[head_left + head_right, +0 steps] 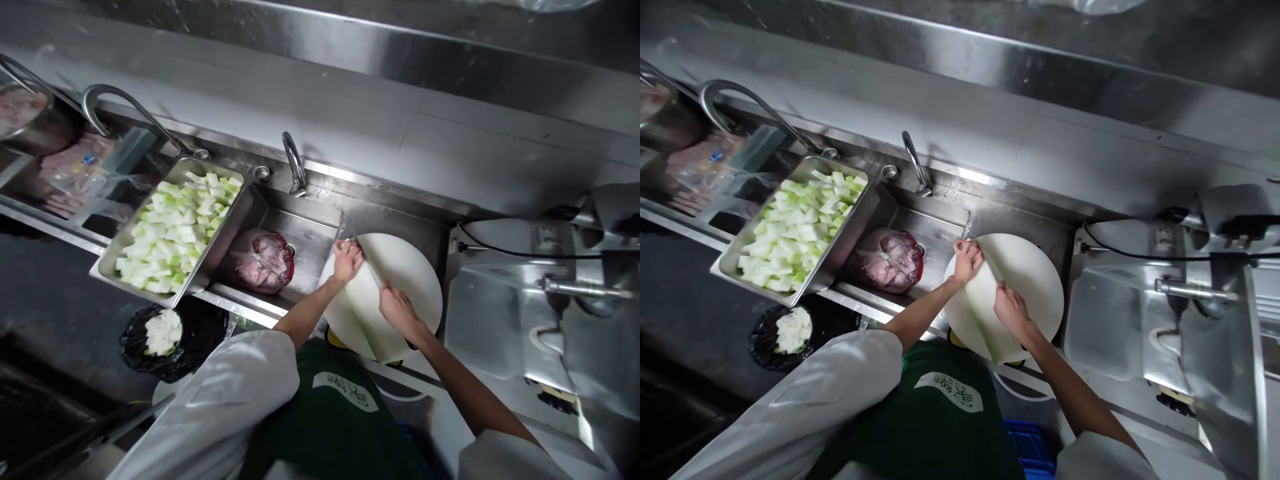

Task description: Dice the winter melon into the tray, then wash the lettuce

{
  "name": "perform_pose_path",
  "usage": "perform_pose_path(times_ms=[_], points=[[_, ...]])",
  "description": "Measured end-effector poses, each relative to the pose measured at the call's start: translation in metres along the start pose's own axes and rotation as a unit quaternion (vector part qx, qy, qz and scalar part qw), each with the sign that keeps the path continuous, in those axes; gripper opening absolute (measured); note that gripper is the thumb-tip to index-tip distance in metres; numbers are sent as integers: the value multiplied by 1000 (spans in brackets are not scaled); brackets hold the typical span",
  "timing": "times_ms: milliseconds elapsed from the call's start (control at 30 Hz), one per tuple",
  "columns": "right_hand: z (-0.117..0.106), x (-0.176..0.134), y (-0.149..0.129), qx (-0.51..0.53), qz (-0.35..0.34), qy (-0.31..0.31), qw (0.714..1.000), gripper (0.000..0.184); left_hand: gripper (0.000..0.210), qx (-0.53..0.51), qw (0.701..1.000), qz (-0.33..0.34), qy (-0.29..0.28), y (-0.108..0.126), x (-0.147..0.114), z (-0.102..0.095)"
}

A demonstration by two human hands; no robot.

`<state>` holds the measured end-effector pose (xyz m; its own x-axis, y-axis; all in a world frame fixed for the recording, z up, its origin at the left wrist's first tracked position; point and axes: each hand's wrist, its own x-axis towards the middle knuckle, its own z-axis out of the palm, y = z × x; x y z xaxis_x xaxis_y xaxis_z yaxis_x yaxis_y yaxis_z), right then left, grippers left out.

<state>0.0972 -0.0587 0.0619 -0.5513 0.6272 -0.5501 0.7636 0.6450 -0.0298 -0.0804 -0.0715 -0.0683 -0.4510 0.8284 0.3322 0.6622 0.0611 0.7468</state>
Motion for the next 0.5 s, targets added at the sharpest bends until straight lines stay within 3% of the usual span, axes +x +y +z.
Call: perform_pose_path(times_ms=[167,267,367,500], points=[[1,55,-8,7,-7,2,1000,42,21,1,1000,-12,-12,-2,-8,2],[2,73,-14,10,-11,3,1000,41,21,8,1000,-15,-2,-2,-14,4],[-3,71,-19,8,-12,-3,1000,38,22,23,1000,3,16,-3,-18,6],[-14,46,-22,-19,-23,-11,999,38,25,63,996,24,59,-7,-22,10]])
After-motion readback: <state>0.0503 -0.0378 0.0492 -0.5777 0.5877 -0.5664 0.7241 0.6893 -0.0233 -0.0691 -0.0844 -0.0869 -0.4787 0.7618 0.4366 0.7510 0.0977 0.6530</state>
